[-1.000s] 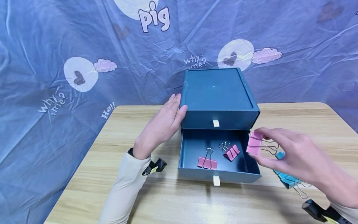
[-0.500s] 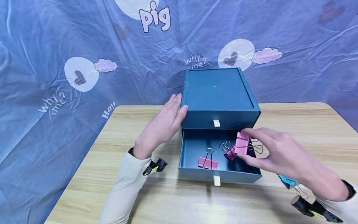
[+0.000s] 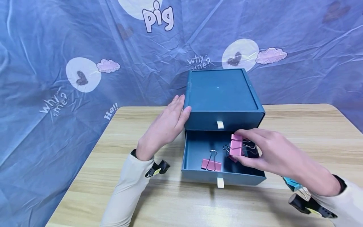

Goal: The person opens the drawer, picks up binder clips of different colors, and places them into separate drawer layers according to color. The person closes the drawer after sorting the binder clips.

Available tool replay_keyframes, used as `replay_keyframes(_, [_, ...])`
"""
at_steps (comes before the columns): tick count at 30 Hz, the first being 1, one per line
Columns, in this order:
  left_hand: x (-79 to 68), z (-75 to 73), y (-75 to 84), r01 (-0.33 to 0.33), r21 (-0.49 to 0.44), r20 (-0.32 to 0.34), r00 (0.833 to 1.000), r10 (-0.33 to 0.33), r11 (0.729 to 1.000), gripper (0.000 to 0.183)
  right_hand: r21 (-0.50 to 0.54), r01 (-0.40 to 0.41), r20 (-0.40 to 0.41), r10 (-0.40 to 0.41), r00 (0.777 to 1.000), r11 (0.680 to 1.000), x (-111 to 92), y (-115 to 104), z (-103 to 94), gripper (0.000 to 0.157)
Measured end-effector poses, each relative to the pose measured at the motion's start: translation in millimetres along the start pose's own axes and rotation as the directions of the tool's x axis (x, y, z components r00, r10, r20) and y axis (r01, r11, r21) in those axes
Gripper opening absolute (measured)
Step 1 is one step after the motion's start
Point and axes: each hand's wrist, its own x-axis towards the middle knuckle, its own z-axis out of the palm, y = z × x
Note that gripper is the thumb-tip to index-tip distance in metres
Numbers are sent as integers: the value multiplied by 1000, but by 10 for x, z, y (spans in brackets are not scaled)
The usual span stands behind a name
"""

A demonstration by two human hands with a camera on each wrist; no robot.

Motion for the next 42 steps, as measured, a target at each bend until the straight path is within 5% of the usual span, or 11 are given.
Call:
replay_keyframes(31, [25, 9, 5, -8, 2, 0, 1000, 8, 1000, 65, 88, 143, 230, -160, 960, 986, 447, -187, 267, 49])
replay_keyframes(42, [26, 0, 14, 16, 15, 6, 1000, -16, 1000, 66, 140, 102, 316, -142, 938, 985, 607, -218, 438, 39])
